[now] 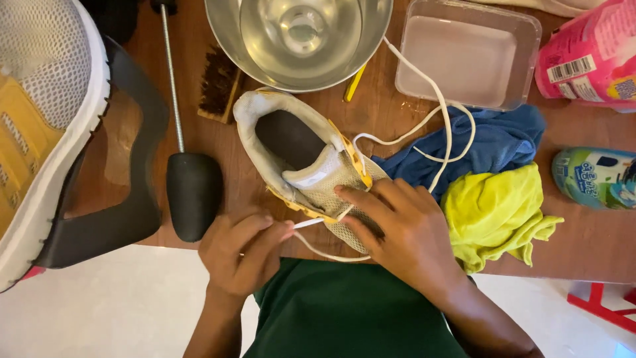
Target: The person laces a white and yellow sneaker by threading white shoelaces through the eyelets. They pull the laces tight and adjust them while holding the shoe on a wooden table. A blue cloth is briefly used to wipe the shoe's surface.
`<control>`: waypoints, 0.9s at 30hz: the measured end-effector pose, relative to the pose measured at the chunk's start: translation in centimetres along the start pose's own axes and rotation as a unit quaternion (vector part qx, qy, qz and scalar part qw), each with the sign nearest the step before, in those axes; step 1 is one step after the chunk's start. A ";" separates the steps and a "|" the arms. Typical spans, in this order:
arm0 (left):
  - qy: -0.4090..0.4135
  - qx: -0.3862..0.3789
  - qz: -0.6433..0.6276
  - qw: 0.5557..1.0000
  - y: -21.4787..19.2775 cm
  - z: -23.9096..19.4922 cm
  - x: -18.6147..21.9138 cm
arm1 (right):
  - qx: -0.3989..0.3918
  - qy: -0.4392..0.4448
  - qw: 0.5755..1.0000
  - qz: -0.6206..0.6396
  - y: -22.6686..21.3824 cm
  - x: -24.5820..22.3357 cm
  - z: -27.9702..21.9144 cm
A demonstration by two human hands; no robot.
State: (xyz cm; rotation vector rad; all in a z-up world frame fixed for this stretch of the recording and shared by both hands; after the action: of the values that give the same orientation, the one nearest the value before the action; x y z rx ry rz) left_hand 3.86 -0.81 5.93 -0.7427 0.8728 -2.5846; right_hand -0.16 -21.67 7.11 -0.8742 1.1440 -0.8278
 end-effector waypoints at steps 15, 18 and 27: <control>-0.148 -0.039 0.015 0.988 -0.1 -0.6 -0.3 | 0.108 0.062 0.976 0.176 -1.4 1.7 -1.5; -0.102 0.010 0.022 0.995 0.2 0.5 0.5 | 0.198 0.109 0.972 0.071 -3.4 3.9 -2.5; -0.009 -0.028 0.041 0.999 1.7 6.2 2.9 | 0.107 0.046 0.993 -0.028 -6.5 6.0 1.1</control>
State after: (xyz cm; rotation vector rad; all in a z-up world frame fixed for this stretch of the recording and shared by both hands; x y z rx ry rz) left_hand 5.19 -6.28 10.11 -0.7288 0.9535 -2.4883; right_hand 1.53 -29.61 10.73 -0.6984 1.0907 -1.0256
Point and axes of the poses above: each hand's wrist, its own z-axis towards the middle knuckle, its own y-axis out of the palm, x = y × z, the point moved 5 cm from there along z, towards the middle knuckle, and after that the axes turned 1 degree about -y, right-handed, at the moved point
